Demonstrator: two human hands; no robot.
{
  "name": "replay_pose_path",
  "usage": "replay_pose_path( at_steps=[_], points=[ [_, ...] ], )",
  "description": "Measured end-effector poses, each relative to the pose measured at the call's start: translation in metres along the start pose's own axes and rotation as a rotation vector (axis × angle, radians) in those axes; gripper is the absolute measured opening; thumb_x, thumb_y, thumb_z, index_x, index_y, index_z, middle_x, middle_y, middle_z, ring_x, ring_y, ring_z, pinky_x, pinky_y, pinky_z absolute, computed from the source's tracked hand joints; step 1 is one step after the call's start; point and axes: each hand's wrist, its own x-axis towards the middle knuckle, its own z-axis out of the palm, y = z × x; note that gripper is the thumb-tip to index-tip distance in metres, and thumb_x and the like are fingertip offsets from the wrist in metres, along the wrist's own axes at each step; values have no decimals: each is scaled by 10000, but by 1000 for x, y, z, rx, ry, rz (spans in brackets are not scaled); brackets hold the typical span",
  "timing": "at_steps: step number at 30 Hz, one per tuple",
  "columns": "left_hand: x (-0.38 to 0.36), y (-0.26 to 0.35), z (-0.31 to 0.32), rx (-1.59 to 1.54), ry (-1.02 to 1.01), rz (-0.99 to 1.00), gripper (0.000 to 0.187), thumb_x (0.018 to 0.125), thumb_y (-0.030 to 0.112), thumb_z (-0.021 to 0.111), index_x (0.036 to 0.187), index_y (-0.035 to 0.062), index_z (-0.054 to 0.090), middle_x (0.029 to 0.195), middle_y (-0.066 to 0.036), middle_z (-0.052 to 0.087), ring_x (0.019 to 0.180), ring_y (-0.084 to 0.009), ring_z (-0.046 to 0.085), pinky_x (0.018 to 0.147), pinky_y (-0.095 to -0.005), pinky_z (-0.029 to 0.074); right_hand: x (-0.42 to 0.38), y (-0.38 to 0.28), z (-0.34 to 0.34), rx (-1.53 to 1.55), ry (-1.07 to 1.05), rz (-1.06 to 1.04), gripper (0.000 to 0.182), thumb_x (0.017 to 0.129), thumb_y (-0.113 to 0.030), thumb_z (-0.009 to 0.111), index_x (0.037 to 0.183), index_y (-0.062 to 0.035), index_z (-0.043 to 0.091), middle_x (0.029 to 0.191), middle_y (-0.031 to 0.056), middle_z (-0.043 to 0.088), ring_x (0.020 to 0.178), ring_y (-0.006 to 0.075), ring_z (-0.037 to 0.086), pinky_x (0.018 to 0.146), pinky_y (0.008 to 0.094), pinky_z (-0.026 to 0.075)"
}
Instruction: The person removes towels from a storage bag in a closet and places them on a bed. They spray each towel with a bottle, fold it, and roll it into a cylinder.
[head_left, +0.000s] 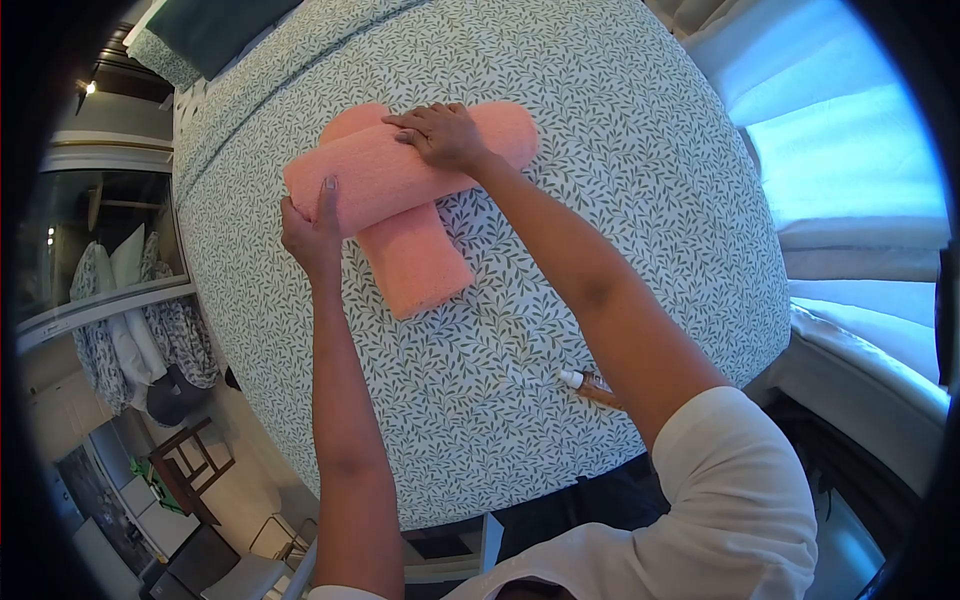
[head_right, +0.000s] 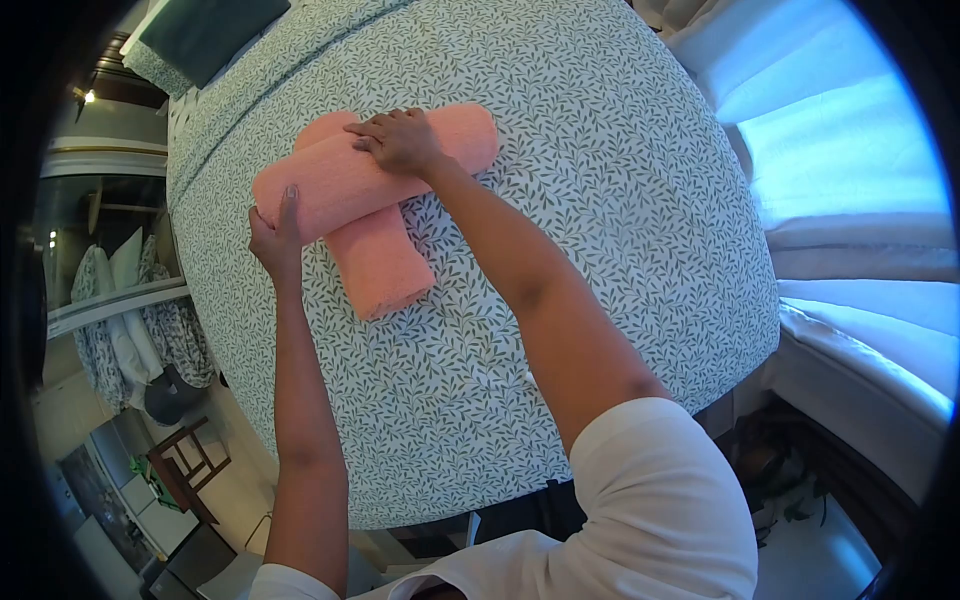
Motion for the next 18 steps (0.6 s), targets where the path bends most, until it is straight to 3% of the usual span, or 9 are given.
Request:
replay_pose_path(
  at_steps=[5, 7, 8, 10, 11, 13, 18],
  points=[
    [7, -3, 9, 161, 84, 93, 530, 736, 449, 708, 817, -17, 469, 730, -156, 528, 650, -253, 538, 586, -356, 450, 8, 19, -1, 76, -24, -28, 406, 895, -484, 430, 1227, -279, 542, 1119, 47, 596, 1105, 239, 488, 929, 483, 320],
    [11, 3, 6, 179, 37, 59, 564, 724, 462, 712, 822, -32, 457, 786, -194, 512, 735, -280, 537, 663, -395, 450, 8, 23, -16, -117, 74, -151, 571, 823, -580, 493, 1301, -269, 457, 1200, 53, 549, 1178, 256, 434, 962, 537, 289],
    [12, 5, 5, 188, 41, 49, 564, 724, 462, 712, 822, -32, 457, 786, -194, 512, 735, -280, 537, 663, -395, 450, -1, 20, -30, -108, 65, -157, 571, 823, -580, 493, 1301, -269, 457, 1200, 53, 549, 1178, 256, 434, 962, 537, 289],
    [10, 12, 3, 108, -14, -30, 590, 727, 465, 709, 878, -44, 453, 853, -206, 512, 780, -300, 540, 716, -421, 451, -22, 18, -58, -245, -20, -166, 818, 690, -669, 589, 1366, -277, 347, 1312, 56, 458, 1265, 277, 343, 995, 576, 244],
    [9, 13, 3, 116, -7, -42, 590, 727, 465, 709, 878, -44, 453, 853, -206, 512, 780, -300, 540, 716, -421, 451, -29, 22, -55, -236, -29, -175, 818, 690, -669, 589, 1366, -277, 347, 1312, 56, 458, 1265, 277, 343, 995, 576, 244],
    [6, 15, 5, 51, 73, 39, 676, 727, 473, 705, 1005, -77, 427, 959, -225, 491, 857, -315, 527, 771, -423, 447, -43, 32, -46, -251, -85, -175, 978, 579, -677, 675, 1388, -276, 300, 1367, 65, 395, 1296, 295, 298, 1012, 570, 236],
    [0, 21, 0, 135, 65, 168, 783, 745, 491, 681, 1140, -108, 367, 1075, -247, 441, 1021, -335, 458, 867, -419, 406, -62, 26, -63, -199, 0, -134, 945, 615, -590, 714, 1391, -244, 300, 1379, 91, 373, 1310, 312, 272, 1031, 556, 227]
  ],
)
